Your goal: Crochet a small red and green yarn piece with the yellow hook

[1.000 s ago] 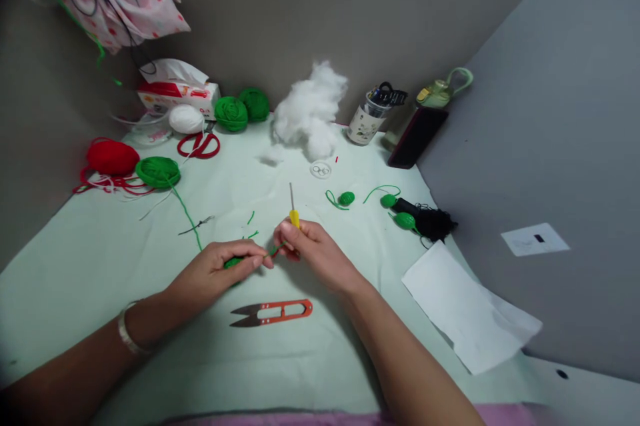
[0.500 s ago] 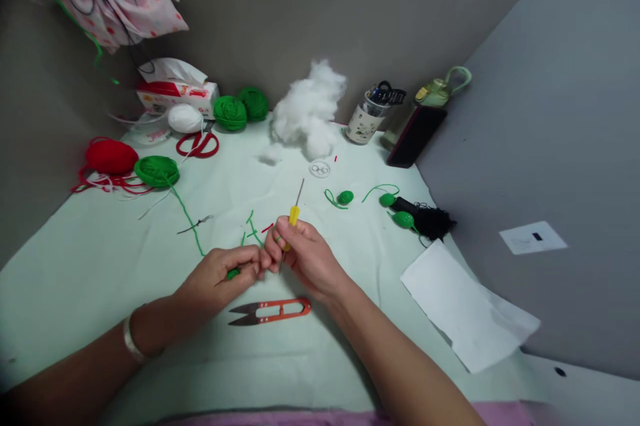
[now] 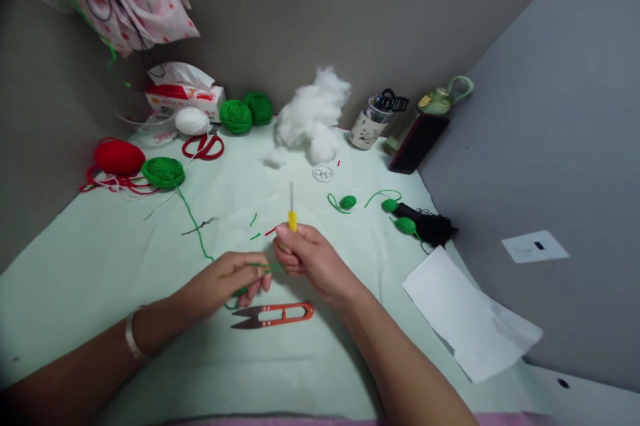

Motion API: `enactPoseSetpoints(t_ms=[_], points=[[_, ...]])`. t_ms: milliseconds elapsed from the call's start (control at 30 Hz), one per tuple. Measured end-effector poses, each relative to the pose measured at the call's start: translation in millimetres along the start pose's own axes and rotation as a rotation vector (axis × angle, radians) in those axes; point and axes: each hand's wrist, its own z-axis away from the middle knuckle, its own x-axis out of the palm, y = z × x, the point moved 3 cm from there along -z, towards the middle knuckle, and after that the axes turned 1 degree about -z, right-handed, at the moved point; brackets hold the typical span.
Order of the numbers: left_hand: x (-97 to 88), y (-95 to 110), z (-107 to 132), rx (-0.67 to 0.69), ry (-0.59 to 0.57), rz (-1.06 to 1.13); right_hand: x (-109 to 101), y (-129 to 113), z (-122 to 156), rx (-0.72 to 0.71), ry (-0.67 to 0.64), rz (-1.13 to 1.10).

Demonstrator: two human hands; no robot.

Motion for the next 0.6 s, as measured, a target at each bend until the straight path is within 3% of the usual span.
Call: enactPoseSetpoints(t_ms=[100,233,467,600], points=[[-9.2,-2,-3,-0.019,0.025,0.214,-11,-9,1,-0.088,0.085,-0.135],[-4.8,-3,-1,-0.034,-0.079,0.434,-12,-8,2,-0.107,0.109,-0.194],[6.5,2,-6,0.03,-0.032,0.193,2,0,1,-0.089,0.048,-0.154],[4.9,7,-4,0.078,0.105,0.044,4,-10,7,-0.133,0.039,-0.118]])
